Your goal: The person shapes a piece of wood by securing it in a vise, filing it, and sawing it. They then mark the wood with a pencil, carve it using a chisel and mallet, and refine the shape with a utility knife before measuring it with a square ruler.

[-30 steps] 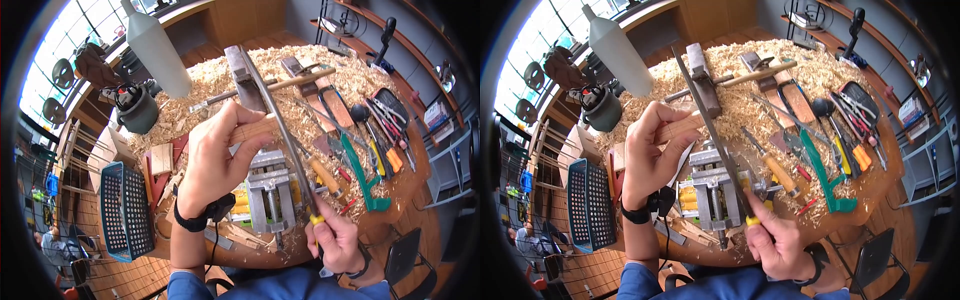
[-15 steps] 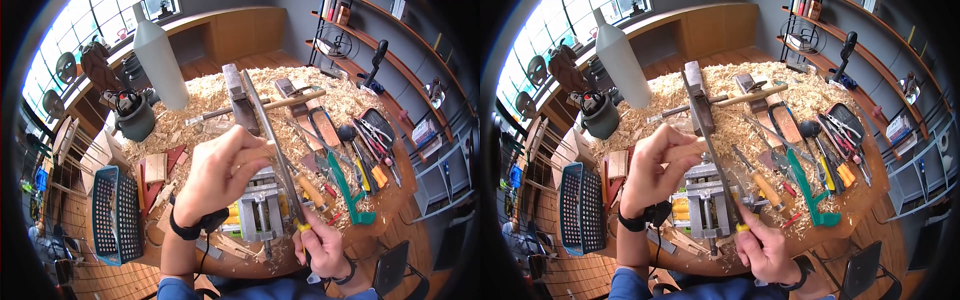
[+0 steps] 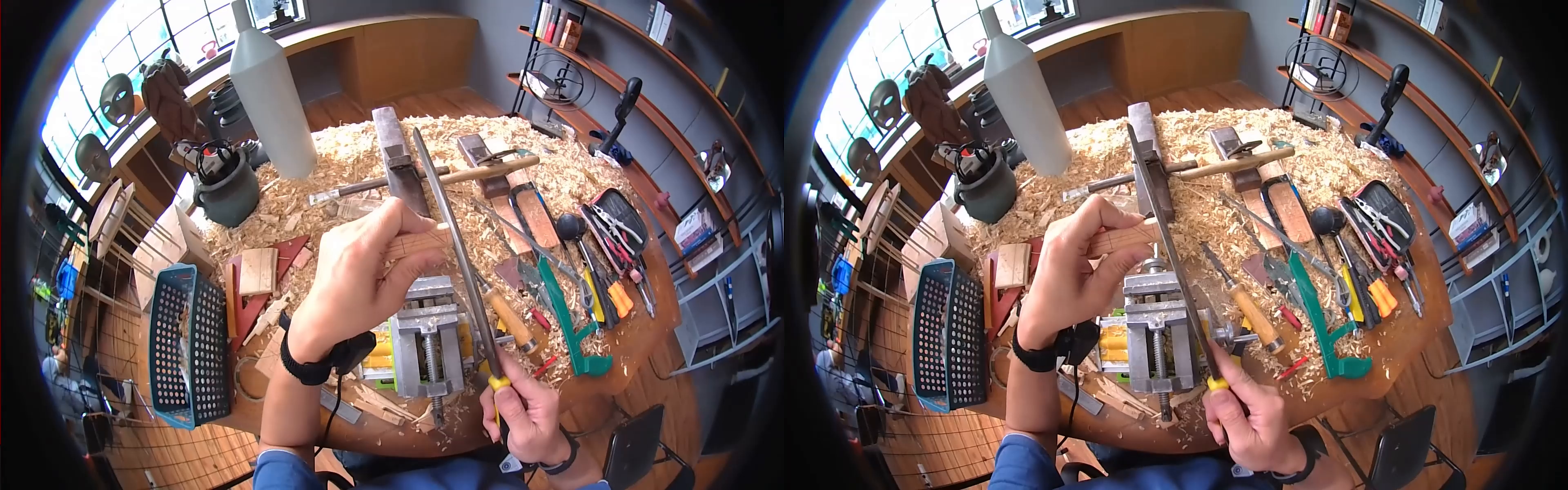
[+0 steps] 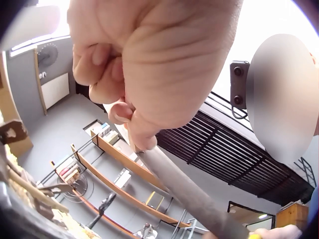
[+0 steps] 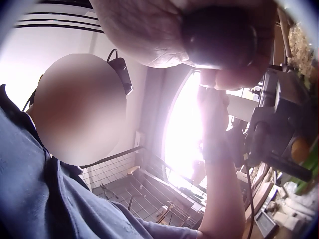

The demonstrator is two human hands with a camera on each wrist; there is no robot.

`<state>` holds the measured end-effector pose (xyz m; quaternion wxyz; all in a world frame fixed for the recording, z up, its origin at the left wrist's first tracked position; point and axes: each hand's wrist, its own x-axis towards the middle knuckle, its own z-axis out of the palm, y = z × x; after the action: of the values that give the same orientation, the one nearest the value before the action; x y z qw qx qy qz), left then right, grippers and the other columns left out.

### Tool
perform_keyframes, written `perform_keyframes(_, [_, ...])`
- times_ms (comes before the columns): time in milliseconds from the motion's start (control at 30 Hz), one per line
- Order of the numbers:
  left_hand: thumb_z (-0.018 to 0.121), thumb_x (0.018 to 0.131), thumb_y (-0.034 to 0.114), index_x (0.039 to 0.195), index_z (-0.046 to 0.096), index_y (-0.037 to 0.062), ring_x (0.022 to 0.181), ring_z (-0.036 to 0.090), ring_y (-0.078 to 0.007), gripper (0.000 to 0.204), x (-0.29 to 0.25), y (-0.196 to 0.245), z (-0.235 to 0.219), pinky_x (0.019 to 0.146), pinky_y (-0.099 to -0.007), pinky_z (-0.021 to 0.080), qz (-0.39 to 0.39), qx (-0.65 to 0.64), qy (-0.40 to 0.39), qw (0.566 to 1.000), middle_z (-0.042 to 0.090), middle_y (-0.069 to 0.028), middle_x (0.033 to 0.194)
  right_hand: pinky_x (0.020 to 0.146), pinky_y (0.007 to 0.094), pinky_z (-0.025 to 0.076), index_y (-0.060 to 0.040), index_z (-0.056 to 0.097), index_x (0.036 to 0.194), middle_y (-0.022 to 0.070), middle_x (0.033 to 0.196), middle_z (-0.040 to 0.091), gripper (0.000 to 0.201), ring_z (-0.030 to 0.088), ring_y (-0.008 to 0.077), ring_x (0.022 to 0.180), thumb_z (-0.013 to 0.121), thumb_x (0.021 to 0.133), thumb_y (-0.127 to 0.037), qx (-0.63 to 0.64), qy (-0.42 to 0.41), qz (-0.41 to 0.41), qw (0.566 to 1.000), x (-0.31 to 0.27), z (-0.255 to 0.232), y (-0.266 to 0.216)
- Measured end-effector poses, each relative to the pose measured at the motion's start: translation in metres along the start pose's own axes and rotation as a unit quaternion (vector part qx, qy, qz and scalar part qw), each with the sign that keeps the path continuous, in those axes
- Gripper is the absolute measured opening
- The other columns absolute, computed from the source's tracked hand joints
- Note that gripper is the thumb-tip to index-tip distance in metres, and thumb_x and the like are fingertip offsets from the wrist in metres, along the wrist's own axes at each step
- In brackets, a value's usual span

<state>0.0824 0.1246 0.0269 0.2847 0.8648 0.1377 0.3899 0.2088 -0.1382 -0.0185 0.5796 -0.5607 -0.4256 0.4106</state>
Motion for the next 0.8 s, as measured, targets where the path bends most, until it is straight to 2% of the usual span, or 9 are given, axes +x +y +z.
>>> perform_keyframes(100, [0.083, 0.091, 0.013, 0.103, 0.067, -0.0002, 0.084, 0.074, -0.0303, 0.024, -0.002, -0.002, 0.007, 0.075, -0.0359, 0.056, 0.045, -0.034, -0.023, 0.998, 0.073, -0.0129, 0.091, 0.052, 0.0238, 0.044, 0.0013, 0.039, 0.164, 0.0024, 0.070, 0.059, 0.053, 0.053, 0.0068, 0.055, 0.048, 0.114, -0.014, 0.012, 0.020, 0.021, 1.000, 0.002, 0.001, -0.001])
perform_keyframes(133, [0.082, 0.092, 0.014, 0.104, 0.067, 0.0002, 0.083, 0.074, -0.0314, 0.024, -0.002, 0.005, 0.009, 0.075, -0.0363, 0.056, 0.034, -0.012, -0.049, 0.998, 0.074, -0.0124, 0.092, 0.054, 0.0234, 0.046, -0.0007, 0.036, 0.166, 0.0095, 0.077, 0.060, 0.056, 0.054, 0.0098, 0.056, 0.049, 0.116, -0.022, 0.001, 0.017, 0.013, 1.000, 0.004, -0.003, 0.001])
perform_keyframes(267, [0.082, 0.092, 0.013, 0.104, 0.067, -0.0001, 0.084, 0.074, -0.0327, 0.023, 0.000, 0.002, 0.009, 0.075, -0.0367, 0.056, 0.076, -0.029, -0.025, 0.996, 0.075, -0.0128, 0.093, 0.053, 0.0234, 0.046, -0.0032, 0.036, 0.166, 0.0089, 0.077, 0.060, 0.057, 0.054, 0.0098, 0.056, 0.051, 0.115, -0.024, -0.006, 0.013, 0.018, 1.000, 0.002, -0.004, -0.001])
perform_keyframes(367, [0.081, 0.092, 0.012, 0.103, 0.067, -0.0006, 0.085, 0.074, -0.0334, 0.022, -0.002, 0.003, 0.005, 0.075, -0.0375, 0.057, -0.003, -0.007, 0.003, 1.000, 0.075, -0.0129, 0.095, 0.052, 0.0233, 0.045, 0.0009, 0.040, 0.164, 0.0031, 0.071, 0.059, 0.052, 0.053, 0.0068, 0.055, 0.049, 0.115, -0.016, 0.005, 0.018, 0.014, 1.000, -0.002, 0.000, 0.002])
perform_keyframes(433, [0.080, 0.092, 0.011, 0.102, 0.067, -0.0006, 0.084, 0.075, -0.0336, 0.020, -0.002, 0.002, 0.013, 0.075, -0.0379, 0.058, 0.069, -0.033, -0.022, 0.997, 0.075, -0.0134, 0.096, 0.052, 0.0232, 0.045, 0.0008, 0.040, 0.164, 0.0032, 0.072, 0.059, 0.053, 0.053, 0.0069, 0.055, 0.050, 0.115, -0.017, 0.009, 0.026, 0.016, 0.999, 0.000, -0.001, 0.001])
perform_keyframes(500, [0.080, 0.092, 0.010, 0.104, 0.067, -0.0006, 0.084, 0.075, -0.0330, 0.021, -0.004, 0.008, 0.016, 0.074, -0.0383, 0.058, 0.034, -0.017, -0.040, 0.998, 0.075, -0.0141, 0.096, 0.053, 0.0231, 0.045, 0.0006, 0.040, 0.164, 0.0035, 0.072, 0.060, 0.054, 0.054, 0.0072, 0.056, 0.052, 0.115, -0.018, 0.021, 0.049, 0.015, 0.998, 0.002, -0.003, 0.001])
perform_keyframes(567, [0.080, 0.091, 0.010, 0.105, 0.066, -0.0003, 0.084, 0.075, -0.0331, 0.022, -0.002, 0.005, 0.015, 0.074, -0.0380, 0.058, 0.079, -0.027, -0.017, 0.996, 0.074, -0.0143, 0.094, 0.053, 0.0233, 0.045, -0.0005, 0.040, 0.164, 0.0042, 0.072, 0.060, 0.054, 0.054, 0.0075, 0.056, 0.051, 0.115, -0.019, 0.017, 0.044, 0.016, 0.999, 0.000, -0.004, 0.000])
perform_keyframes(700, [0.081, 0.090, 0.010, 0.102, 0.066, 0.0003, 0.083, 0.075, -0.0335, 0.022, -0.003, 0.006, 0.009, 0.073, -0.0374, 0.057, 0.033, 0.019, 0.018, 0.999, 0.073, -0.0131, 0.092, 0.053, 0.0237, 0.045, 0.0005, 0.039, 0.164, 0.0050, 0.072, 0.061, 0.054, 0.054, 0.0078, 0.055, 0.050, 0.114, -0.017, 0.013, 0.027, 0.016, 0.999, -0.001, 0.001, -0.001])
perform_keyframes(800, [0.083, 0.090, 0.013, 0.103, 0.066, -0.0002, 0.084, 0.075, -0.0342, 0.025, -0.005, 0.009, 0.010, 0.075, -0.0382, 0.057, 0.053, -0.013, -0.025, 0.998, 0.073, -0.0137, 0.092, 0.053, 0.0238, 0.045, 0.0019, 0.039, 0.164, 0.0049, 0.072, 0.060, 0.054, 0.054, 0.0079, 0.055, 0.050, 0.114, -0.015, 0.023, 0.040, 0.020, 0.999, 0.002, 0.002, -0.002])
